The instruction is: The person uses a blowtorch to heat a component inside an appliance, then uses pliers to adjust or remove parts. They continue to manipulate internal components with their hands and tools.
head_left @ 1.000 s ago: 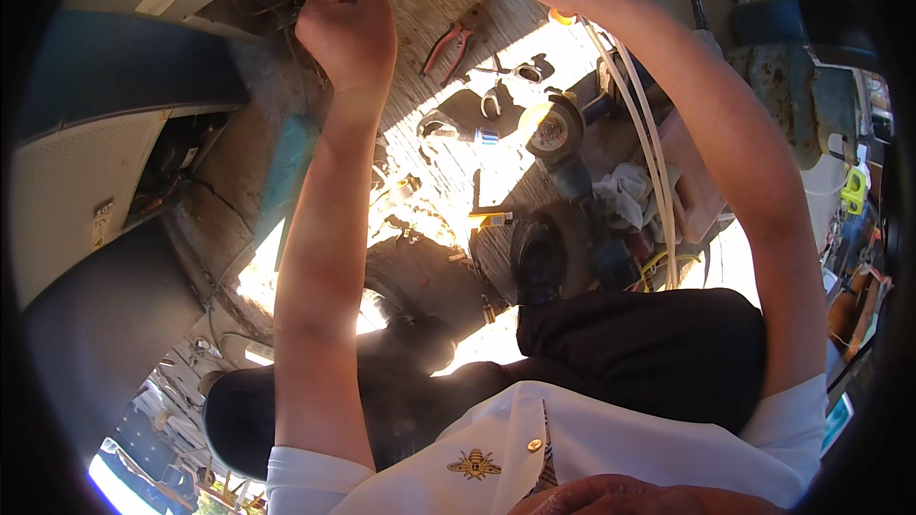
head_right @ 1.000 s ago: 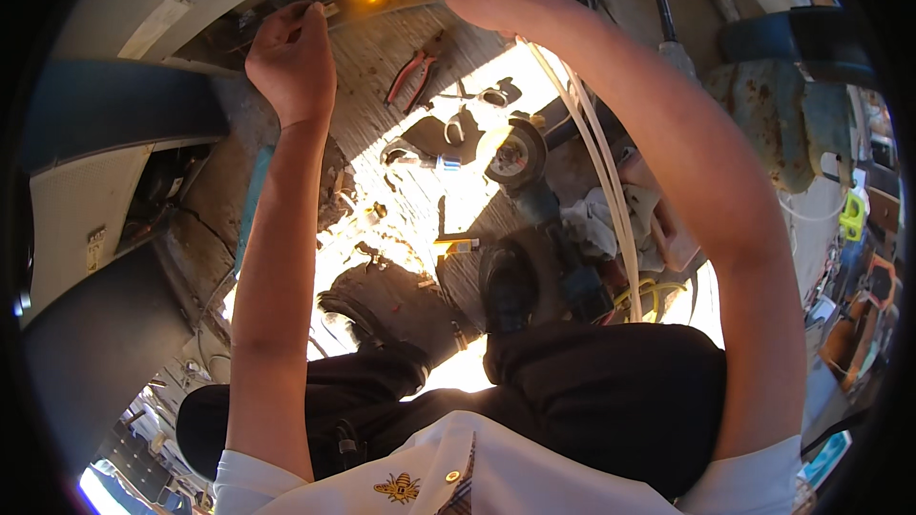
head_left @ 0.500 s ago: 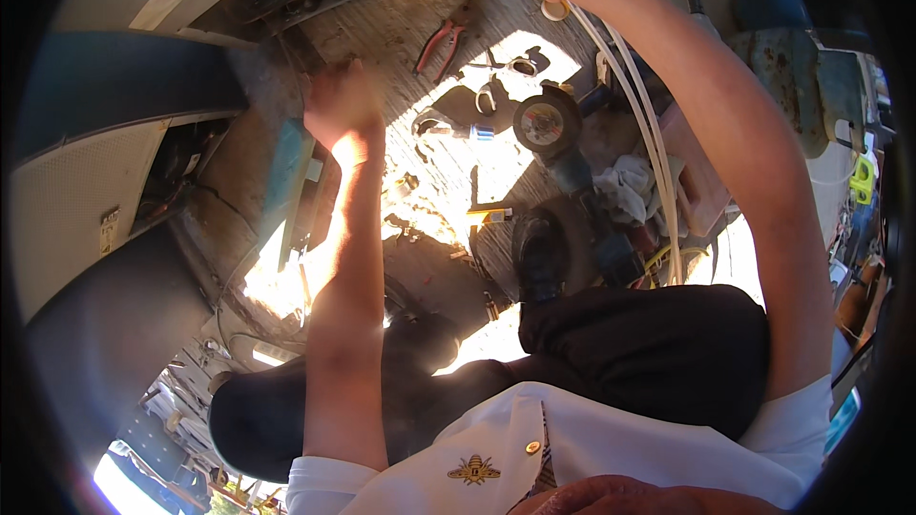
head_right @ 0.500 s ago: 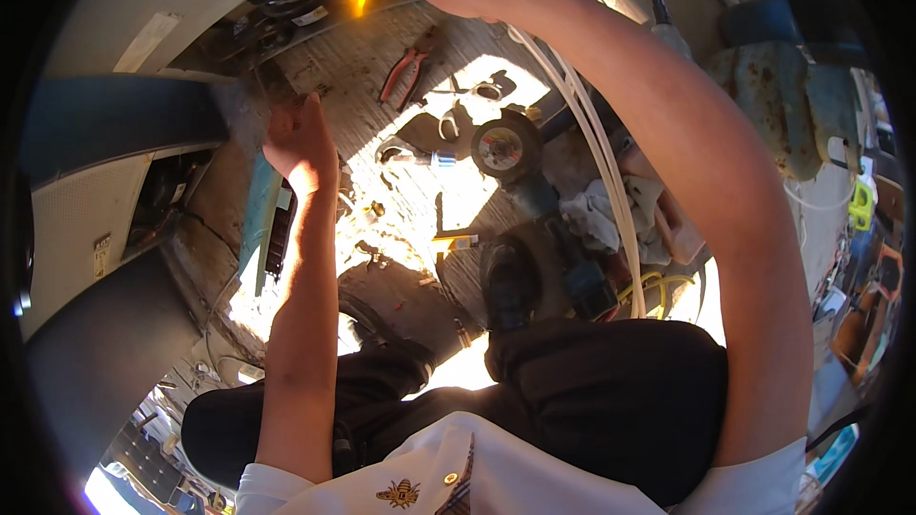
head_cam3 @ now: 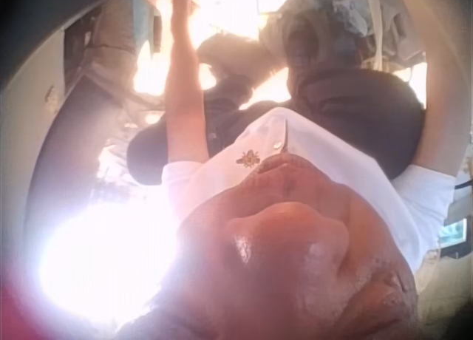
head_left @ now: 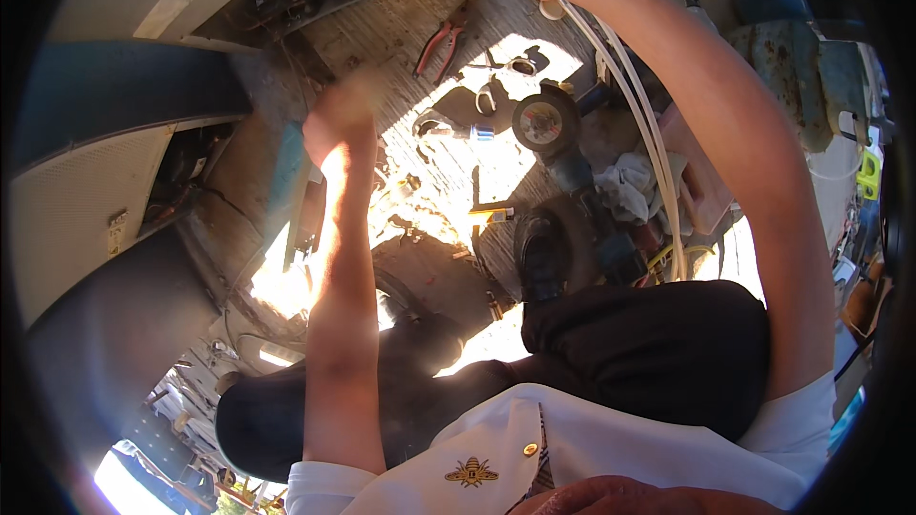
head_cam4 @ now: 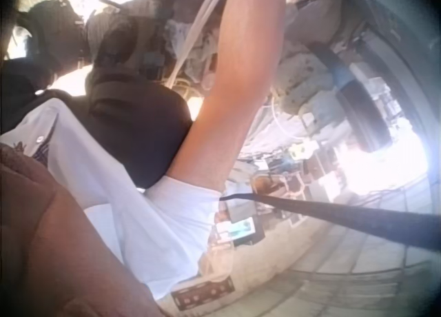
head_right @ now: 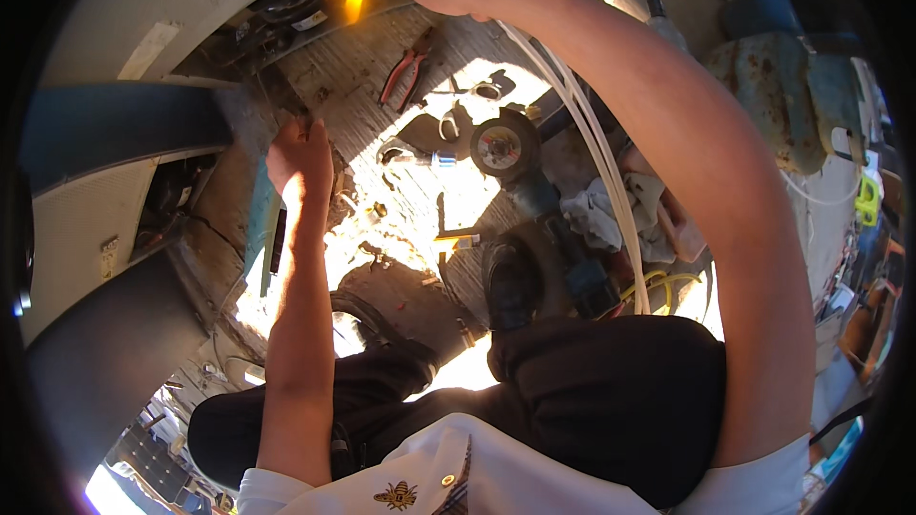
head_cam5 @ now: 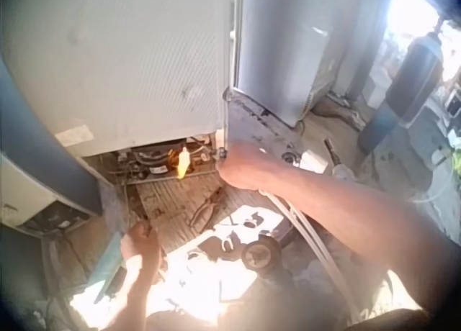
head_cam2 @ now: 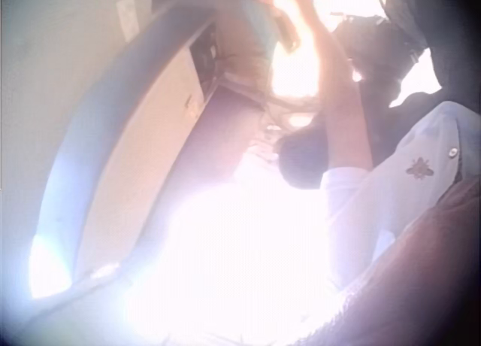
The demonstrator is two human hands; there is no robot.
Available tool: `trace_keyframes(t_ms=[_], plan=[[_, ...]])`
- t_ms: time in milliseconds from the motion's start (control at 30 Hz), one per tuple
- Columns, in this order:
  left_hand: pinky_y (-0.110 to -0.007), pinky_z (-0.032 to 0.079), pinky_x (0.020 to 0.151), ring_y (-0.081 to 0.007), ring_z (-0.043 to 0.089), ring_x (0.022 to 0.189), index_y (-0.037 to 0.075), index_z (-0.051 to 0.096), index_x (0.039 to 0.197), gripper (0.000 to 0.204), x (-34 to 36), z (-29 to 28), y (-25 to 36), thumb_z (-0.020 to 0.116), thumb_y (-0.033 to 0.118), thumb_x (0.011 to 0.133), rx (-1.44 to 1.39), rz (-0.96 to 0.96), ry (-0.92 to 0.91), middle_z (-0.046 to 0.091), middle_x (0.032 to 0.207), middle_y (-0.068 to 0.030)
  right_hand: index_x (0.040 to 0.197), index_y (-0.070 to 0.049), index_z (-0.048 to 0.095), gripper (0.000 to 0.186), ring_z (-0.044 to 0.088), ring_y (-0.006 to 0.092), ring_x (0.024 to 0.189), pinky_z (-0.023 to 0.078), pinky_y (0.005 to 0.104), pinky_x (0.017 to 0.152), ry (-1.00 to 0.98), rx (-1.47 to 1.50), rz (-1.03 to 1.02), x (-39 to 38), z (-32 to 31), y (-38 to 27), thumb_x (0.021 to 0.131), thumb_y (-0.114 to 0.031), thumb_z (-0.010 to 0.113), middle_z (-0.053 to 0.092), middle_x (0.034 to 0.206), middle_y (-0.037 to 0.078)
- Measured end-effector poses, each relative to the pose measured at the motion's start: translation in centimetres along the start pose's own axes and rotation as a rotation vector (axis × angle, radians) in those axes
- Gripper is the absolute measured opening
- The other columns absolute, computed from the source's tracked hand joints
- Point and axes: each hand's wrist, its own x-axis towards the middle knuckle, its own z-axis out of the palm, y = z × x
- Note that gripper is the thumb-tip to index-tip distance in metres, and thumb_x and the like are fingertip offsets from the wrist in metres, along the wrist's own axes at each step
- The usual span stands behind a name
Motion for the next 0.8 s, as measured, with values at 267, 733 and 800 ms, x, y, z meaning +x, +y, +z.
trace_keyframes(t_ms=[267,733,800], plan=[[-0.04,0.056,0.069,-0.0321,0.073,0.072,0.005,0.078,0.097,0.026,0.4,0.8,-2.6,0.075,0.03,0.088,-0.043,0.05,-0.062,0.077,0.089,-0.0177,0.103,0.009,0.073,0.034,0.073,0.0407,0.074,0.057,0.051,0.07,-0.03,0.241,0.153,-2.8,-2.7,-2.7,0.098,-0.02,0.055,0.074,0.088,0.028],[-0.032,0.039,0.047,-0.0101,0.051,0.051,-0.003,0.07,0.088,0.022,1.7,0.5,8.0,0.061,0.015,0.098,-1.029,-0.344,-0.409,0.071,0.071,-0.01,0.099,0.013,0.07,0.035,0.07,0.0333,0.063,0.055,0.0463,0.055,-0.073,0.255,0.237,-2.7,-3.1,-3.0,0.098,-0.019,0.054,0.073,0.082,0.025],[-0.032,0.041,0.047,-0.0108,0.054,0.052,-0.004,0.071,0.09,0.022,2.2,1.8,8.6,0.062,0.015,0.098,-1.021,-0.337,-0.351,0.073,0.071,-0.0106,0.098,0.012,0.07,0.035,0.069,0.0331,0.061,0.054,0.0465,0.053,-0.087,0.245,0.247,-2.5,-3.1,-3.1,0.098,-0.019,0.053,0.072,0.079,0.025]])
